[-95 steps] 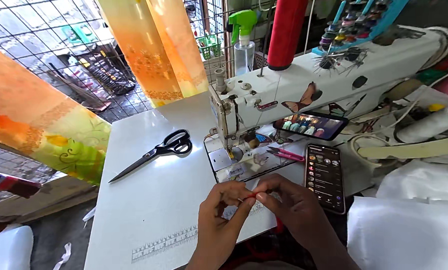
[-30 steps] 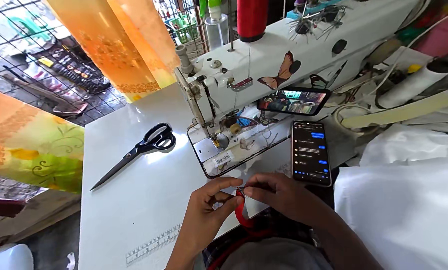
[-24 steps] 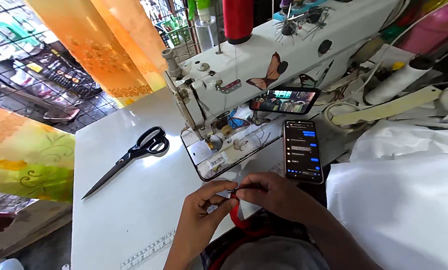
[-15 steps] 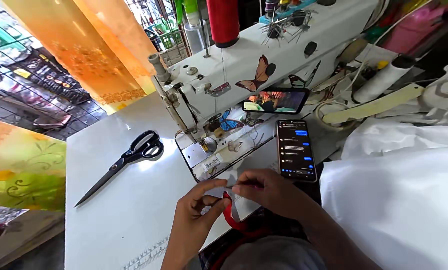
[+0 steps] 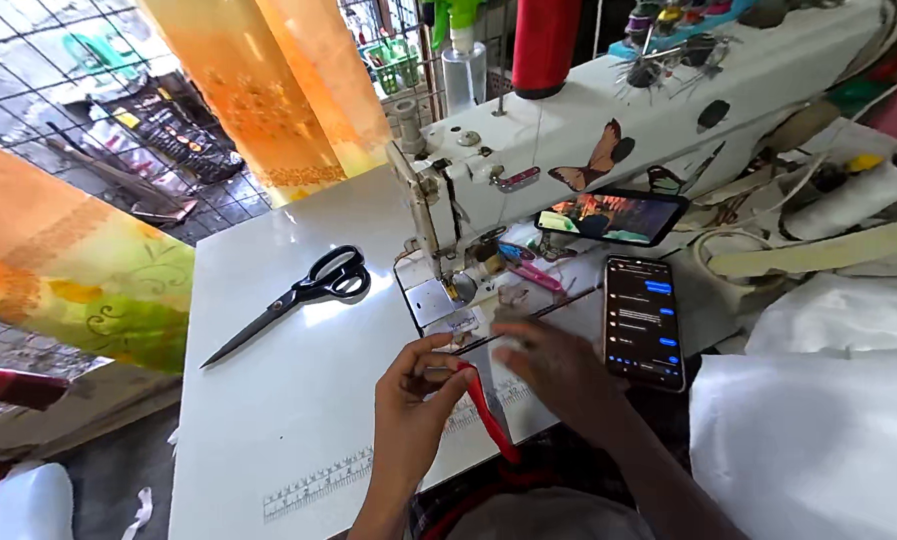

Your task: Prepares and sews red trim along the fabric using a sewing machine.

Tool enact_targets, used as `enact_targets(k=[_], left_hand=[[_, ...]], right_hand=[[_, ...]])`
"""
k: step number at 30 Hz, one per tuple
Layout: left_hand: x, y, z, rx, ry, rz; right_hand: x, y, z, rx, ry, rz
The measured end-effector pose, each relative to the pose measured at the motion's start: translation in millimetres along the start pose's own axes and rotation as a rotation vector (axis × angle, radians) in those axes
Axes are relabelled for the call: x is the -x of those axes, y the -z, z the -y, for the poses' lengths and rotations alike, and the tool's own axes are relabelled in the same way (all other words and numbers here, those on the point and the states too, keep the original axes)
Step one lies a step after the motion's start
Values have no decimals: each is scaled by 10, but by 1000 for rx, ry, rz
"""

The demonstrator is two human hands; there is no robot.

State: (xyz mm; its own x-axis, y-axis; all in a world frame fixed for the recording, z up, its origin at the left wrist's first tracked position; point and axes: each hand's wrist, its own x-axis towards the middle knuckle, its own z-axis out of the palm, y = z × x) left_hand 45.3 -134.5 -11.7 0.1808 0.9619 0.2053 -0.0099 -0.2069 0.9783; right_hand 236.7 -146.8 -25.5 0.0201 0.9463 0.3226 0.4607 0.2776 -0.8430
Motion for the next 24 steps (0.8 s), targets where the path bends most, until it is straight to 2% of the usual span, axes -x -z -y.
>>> enact_targets(k=[2, 4, 6, 8, 10, 12, 14, 16, 19, 24], left_hand=[[-14, -47, 33, 37, 18, -34], [-19, -61, 60, 36, -2, -75], [-18, 106, 105, -109, -105, -239], [-60, 463, 127, -337, -238, -470], [-78, 677, 38, -399, -283, -537], [6, 578, -61, -302, -263, -384], [69, 436, -81, -179, -247, -54], [68, 350, -57, -114, -306, 144], [43, 323, -44, -161, -389, 203], [-24, 329, -60, -386, -568, 259]], right_hand=[[160, -59, 133, -248, -113, 160], [199, -96, 174, -330, -226, 192], [188, -69, 177, -336, -294, 189], [187, -24, 192, -319, -285, 164], [194, -23, 210, -301, -218, 135], [197, -65, 233, -272, -131, 126], [198, -121, 264, -225, -37, 119], [197, -134, 299, -166, 22, 112], [216, -100, 308, -135, 56, 112], [216, -30, 283, -253, 52, 137]])
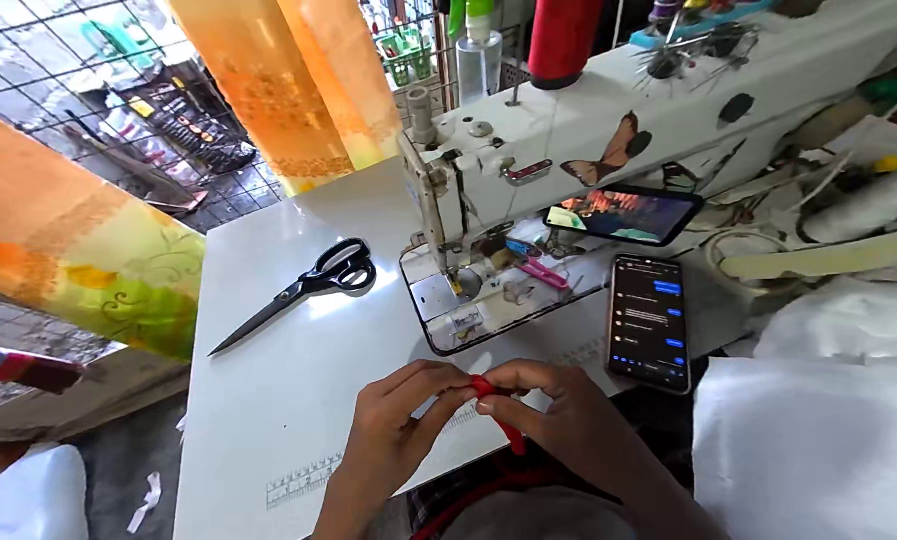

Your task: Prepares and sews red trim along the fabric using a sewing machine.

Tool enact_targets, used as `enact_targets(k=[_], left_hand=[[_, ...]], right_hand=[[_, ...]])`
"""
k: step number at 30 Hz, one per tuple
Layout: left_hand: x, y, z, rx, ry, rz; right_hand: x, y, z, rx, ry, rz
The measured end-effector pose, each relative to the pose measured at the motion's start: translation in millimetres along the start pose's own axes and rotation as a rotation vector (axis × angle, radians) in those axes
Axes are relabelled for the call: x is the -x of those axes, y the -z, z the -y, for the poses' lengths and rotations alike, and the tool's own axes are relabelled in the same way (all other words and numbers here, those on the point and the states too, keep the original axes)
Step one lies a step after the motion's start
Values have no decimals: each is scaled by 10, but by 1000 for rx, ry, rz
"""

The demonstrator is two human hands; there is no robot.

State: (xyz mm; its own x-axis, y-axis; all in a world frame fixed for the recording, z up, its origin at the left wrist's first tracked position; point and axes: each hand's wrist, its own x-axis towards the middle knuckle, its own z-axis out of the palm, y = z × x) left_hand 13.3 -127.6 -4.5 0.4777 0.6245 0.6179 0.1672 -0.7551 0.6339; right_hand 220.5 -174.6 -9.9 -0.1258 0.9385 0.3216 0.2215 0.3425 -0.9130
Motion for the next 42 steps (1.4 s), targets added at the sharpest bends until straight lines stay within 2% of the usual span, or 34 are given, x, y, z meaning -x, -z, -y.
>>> enact_targets(k=[4, 9, 14, 16, 22, 25, 30, 36, 39, 42], left_hand=[[-45, 19, -4, -154, -89, 42], [-89, -13, -38, -93, -71, 59], [-76, 19, -13, -297, -130, 102], [-90, 22, -22, -287, -125, 121], [-69, -170, -103, 197, 269, -80], [-64, -202, -117, 261, 333, -119], [-63, -178, -133, 435, 418, -101], [-56, -182, -123, 326, 333, -93], [-46, -206, -77, 246, 245, -83], [-28, -212, -60, 188, 238, -60]], right_hand=[[-3, 17, 13, -46, -1, -13], [-15, 41, 34, -73, -21, -9], [-2, 32, 33, -7, -14, -23], [-8, 31, 33, -3, -14, -16], [-22, -24, -11, 139, 65, -173], [-29, -23, -43, 206, 99, -228], [-17, 5, -67, 165, 119, -241], [-37, 6, -41, 111, 94, -196], [-69, 1, -46, 106, 97, -201], [-103, 68, -56, 126, 72, -249]])
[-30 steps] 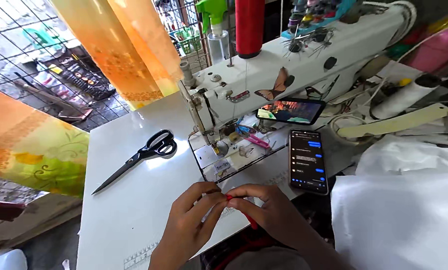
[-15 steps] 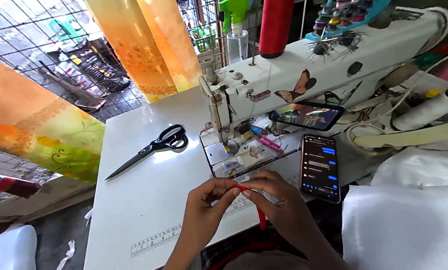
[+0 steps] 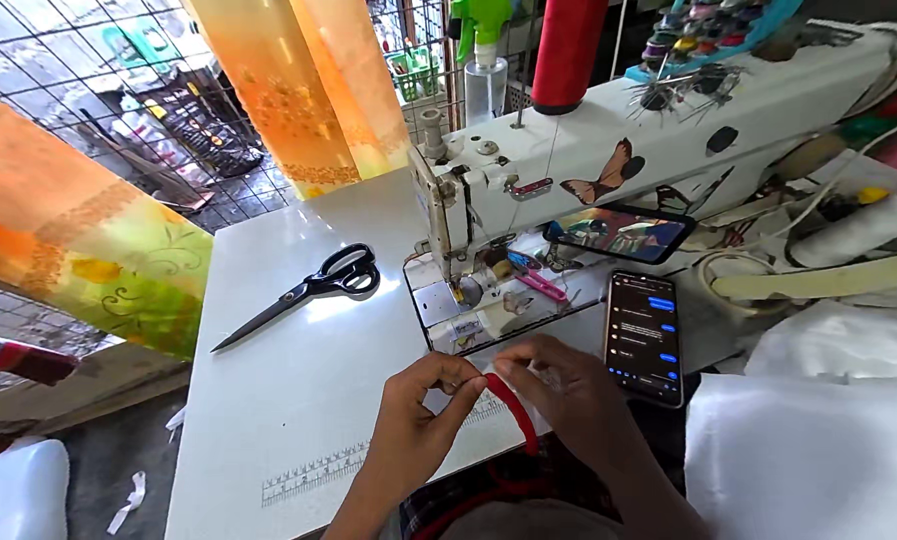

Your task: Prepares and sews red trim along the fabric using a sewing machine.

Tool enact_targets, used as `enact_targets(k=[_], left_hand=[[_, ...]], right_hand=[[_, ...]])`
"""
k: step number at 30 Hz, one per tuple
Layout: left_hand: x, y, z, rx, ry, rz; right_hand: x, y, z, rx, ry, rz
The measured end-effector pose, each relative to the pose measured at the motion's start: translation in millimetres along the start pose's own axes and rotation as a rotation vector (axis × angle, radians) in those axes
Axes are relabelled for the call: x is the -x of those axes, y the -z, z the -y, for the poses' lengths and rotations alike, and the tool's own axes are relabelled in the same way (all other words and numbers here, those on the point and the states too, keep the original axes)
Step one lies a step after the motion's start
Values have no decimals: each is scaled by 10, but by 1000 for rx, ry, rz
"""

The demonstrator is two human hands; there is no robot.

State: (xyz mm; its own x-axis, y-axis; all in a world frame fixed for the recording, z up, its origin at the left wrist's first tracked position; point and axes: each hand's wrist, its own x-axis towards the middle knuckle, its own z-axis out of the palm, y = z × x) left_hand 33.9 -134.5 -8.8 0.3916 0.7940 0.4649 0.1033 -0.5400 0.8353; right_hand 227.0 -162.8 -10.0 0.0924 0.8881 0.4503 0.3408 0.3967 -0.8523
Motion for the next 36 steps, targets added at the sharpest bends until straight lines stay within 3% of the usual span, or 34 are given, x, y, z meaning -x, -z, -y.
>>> enact_targets(k=[3, 5, 10, 15, 19, 30, 36], left_hand=[[11, 11, -2, -35, 1, -12], [11, 22, 4, -49, -16, -25], [-24, 9, 6, 13, -17, -17], [-18, 32, -13, 251, 65, 48], [-4, 38, 6, 176, -4, 34], [-21, -71, -37, 224, 117, -59], [-42, -115, -45, 205, 104, -87]], right_hand=[[-72, 111, -69, 352, 22, -155], [-102, 177, -114, 430, 13, -162], [-22, 170, 14, -15, -1, 160], [-9, 115, 29, -96, -75, 177], [-19, 123, 15, -221, -106, 222], [9, 74, 44, -82, -71, 165], [24, 37, 34, 84, 57, 108]])
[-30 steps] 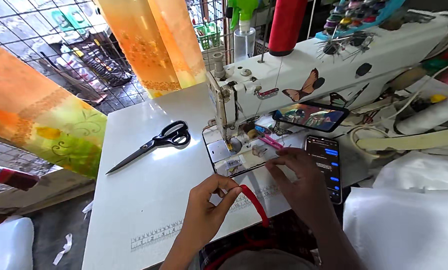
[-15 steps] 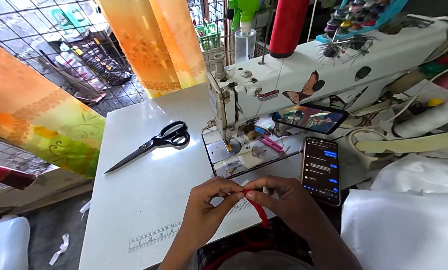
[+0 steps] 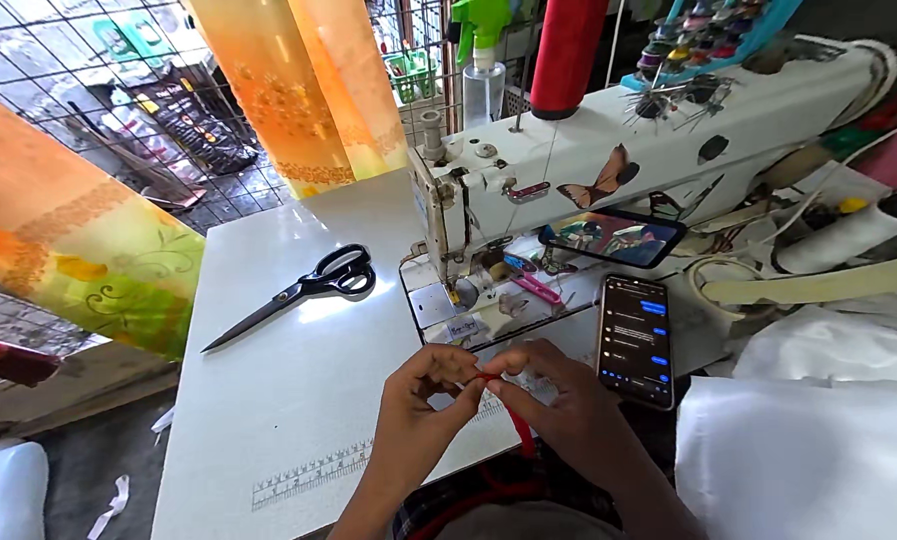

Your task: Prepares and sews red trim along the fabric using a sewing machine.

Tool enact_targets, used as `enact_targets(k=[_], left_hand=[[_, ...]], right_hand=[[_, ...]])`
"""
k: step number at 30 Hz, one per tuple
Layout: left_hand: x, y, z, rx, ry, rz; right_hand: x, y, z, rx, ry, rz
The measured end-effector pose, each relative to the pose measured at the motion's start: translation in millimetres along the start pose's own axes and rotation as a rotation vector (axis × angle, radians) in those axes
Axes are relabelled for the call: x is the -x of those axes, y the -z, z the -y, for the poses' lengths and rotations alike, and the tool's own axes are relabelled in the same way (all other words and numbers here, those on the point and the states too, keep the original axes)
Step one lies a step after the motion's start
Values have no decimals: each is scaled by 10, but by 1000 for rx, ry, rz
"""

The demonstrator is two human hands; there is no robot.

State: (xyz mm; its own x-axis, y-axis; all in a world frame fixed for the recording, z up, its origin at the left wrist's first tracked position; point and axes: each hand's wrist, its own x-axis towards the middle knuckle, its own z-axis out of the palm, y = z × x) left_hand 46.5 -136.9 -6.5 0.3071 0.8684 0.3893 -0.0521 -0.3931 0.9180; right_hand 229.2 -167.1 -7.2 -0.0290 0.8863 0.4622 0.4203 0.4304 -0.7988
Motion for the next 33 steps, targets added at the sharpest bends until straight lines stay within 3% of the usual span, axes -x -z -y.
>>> enact_targets(k=[5, 10, 15, 21, 28, 33], left_hand=[[-5, -4, -8, 33, 25, 14], [11, 12, -2, -2, 17, -7], [3, -11, -14, 25, 62, -16], [28, -37, -26, 106, 113, -10], [79, -53, -36, 151, 141, 64], [203, -198, -21, 201, 223, 18]], right_hand=[[-8, 50, -39, -73, -21, -18], [-60, 137, -61, 379, 60, -317], [-15, 108, -62, 55, 123, -9], [12, 66, -25, 75, 57, 60], [-19, 276, 109, -17, -153, 292], [3, 334, 147, -186, -193, 263]])
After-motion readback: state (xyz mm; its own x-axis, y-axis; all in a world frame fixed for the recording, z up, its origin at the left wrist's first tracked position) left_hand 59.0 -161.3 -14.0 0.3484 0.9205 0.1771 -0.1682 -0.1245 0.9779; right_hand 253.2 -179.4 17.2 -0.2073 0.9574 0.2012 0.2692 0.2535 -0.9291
